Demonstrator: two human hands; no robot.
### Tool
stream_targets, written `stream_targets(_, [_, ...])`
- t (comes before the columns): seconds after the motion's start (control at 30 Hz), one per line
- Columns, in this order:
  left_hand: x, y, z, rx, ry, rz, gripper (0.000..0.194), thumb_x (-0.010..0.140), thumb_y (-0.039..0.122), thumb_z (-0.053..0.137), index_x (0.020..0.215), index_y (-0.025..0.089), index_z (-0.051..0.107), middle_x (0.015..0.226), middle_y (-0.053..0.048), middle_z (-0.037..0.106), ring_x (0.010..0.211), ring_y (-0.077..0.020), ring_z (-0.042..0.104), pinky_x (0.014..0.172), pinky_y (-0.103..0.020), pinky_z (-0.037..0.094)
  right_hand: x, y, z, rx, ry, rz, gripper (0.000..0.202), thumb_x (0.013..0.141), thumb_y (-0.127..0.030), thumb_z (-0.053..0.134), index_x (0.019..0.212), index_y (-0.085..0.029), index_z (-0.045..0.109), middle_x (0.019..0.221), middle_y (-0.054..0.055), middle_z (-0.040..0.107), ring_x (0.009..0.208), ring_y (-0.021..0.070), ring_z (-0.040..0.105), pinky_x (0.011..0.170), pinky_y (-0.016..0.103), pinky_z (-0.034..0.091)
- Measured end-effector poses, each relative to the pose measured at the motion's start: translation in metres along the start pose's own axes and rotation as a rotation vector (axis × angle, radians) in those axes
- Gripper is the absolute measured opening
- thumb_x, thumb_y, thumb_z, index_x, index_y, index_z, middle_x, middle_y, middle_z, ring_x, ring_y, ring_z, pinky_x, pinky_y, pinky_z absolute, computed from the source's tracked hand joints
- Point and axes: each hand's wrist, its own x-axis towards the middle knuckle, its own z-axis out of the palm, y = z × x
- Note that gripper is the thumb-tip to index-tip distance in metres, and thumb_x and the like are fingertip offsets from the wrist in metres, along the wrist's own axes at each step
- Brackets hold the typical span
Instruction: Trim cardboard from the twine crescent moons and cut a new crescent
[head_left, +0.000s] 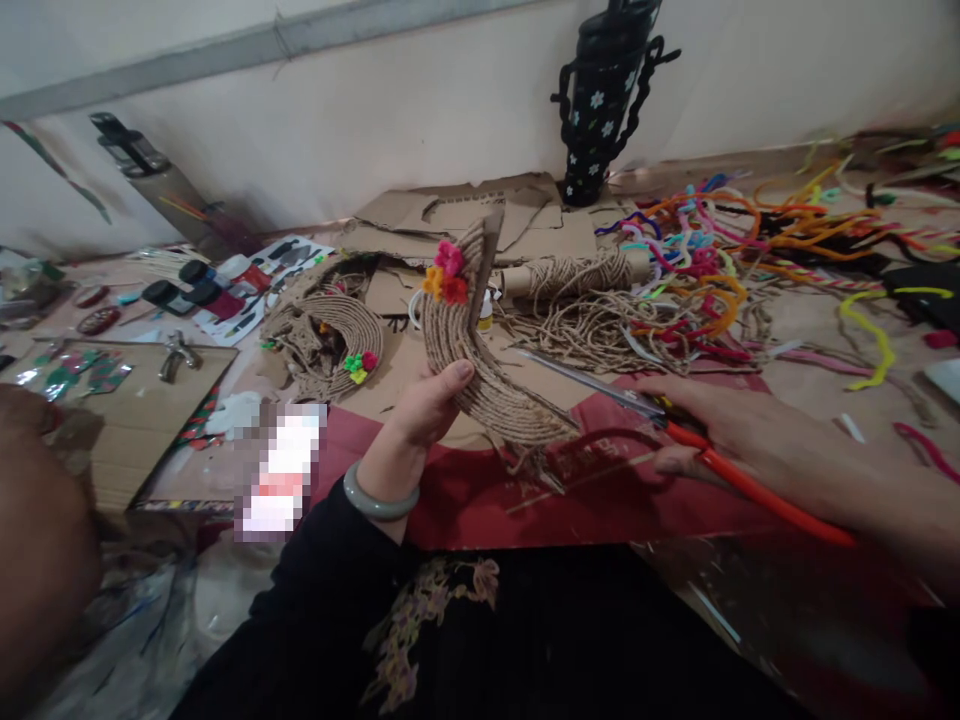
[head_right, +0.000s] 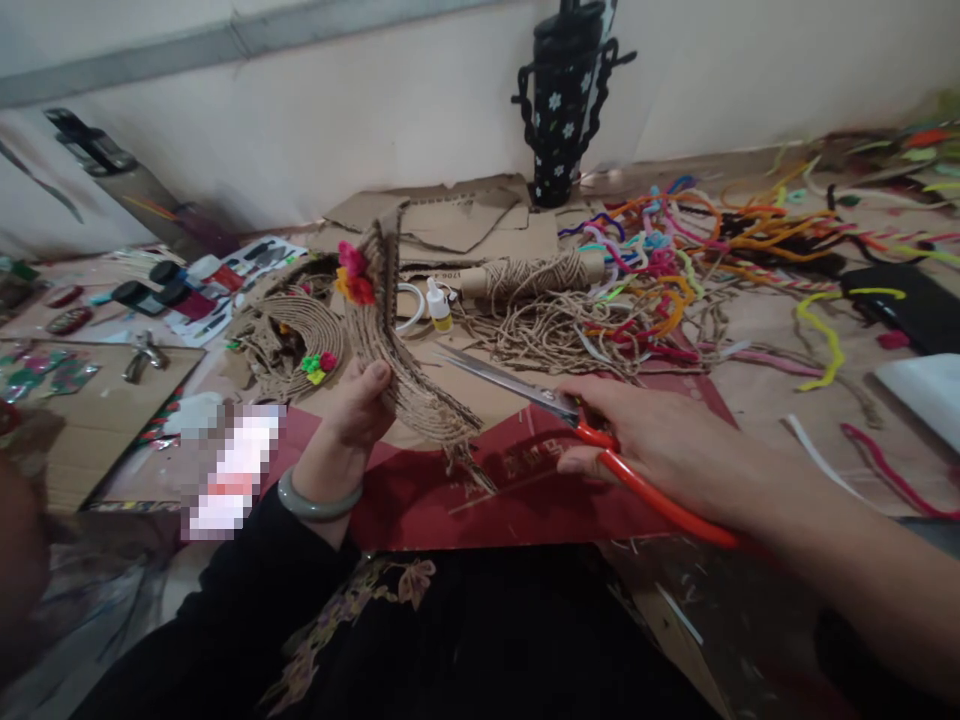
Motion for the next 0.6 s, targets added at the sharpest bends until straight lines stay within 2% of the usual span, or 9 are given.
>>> stream_targets(0.1, [0.001, 0.004, -0.003, 0.083, -0.09, -0.068, 0.047, 0.053, 0.046, 0.093, 0.079, 0.015, 0.07, 0.072, -0.001, 0.069, 0.062, -0.0125, 0.065, 0.06, -0.023, 0.057, -0.005, 0.015, -0.008, -0.157, 0.062, 0.096, 0.072, 0.086, -0.07, 0.05, 0.139, -0.023, 0.056, 0.121, 0.016, 0.073, 0.102, 0.0368, 0.071, 0.083, 0.046, 0.055])
stream_targets(0.2, [0.003, 0.006, -0.005, 0.125, -0.136, -0.094, 0.046, 0.054, 0.044, 0.094, 0.083, 0.015, 0.072, 0.076, -0.003, 0.069, 0.068, -0.0137, 0.066, 0.064, -0.024, 0.059, -0.008, 0.033, -0.014, -0.221, 0.103, 0.196, 0.08, 0.08, -0.077, 0.051, 0.142, -0.027, 0.054, 0.119, 0.014, 0.074, 0.102, 0.0385, 0.07, 0.083, 0.049, 0.054])
stream_targets(0.33, [0.002, 0.006, -0.004, 0.129, -0.149, -0.135, 0.045, 0.054, 0.04, 0.095, 0.086, 0.016, 0.073, 0.08, -0.002, 0.071, 0.071, -0.0132, 0.067, 0.066, -0.023, 0.059, -0.012, 0.048, -0.014, -0.182, 0.146, 0.182, 0.089, 0.076, -0.083, 0.048, 0.142, -0.025, 0.054, 0.118, 0.014, 0.073, 0.103, 0.0377, 0.07, 0.087, 0.05, 0.053])
stream_targets(0.5, [0.0, 0.005, -0.001, 0.17, -0.192, -0.053, 0.041, 0.057, 0.038, 0.094, 0.084, 0.016, 0.072, 0.078, -0.001, 0.072, 0.07, -0.0121, 0.067, 0.066, -0.02, 0.06, -0.021, 0.043, -0.01, -0.106, 0.205, 0.171, 0.088, 0.077, -0.082, 0.044, 0.141, -0.023, 0.055, 0.117, 0.016, 0.073, 0.101, 0.0377, 0.069, 0.087, 0.051, 0.053])
stream_targets(0.6, [-0.001, 0.006, -0.004, 0.226, -0.244, -0.009, 0.036, 0.061, 0.035, 0.092, 0.085, 0.017, 0.073, 0.076, -0.002, 0.072, 0.067, -0.0132, 0.068, 0.063, -0.021, 0.06, -0.025, 0.035, -0.013, -0.061, 0.175, 0.161, 0.087, 0.079, -0.077, 0.046, 0.142, -0.018, 0.053, 0.109, 0.018, 0.074, 0.096, 0.0373, 0.069, 0.084, 0.05, 0.052])
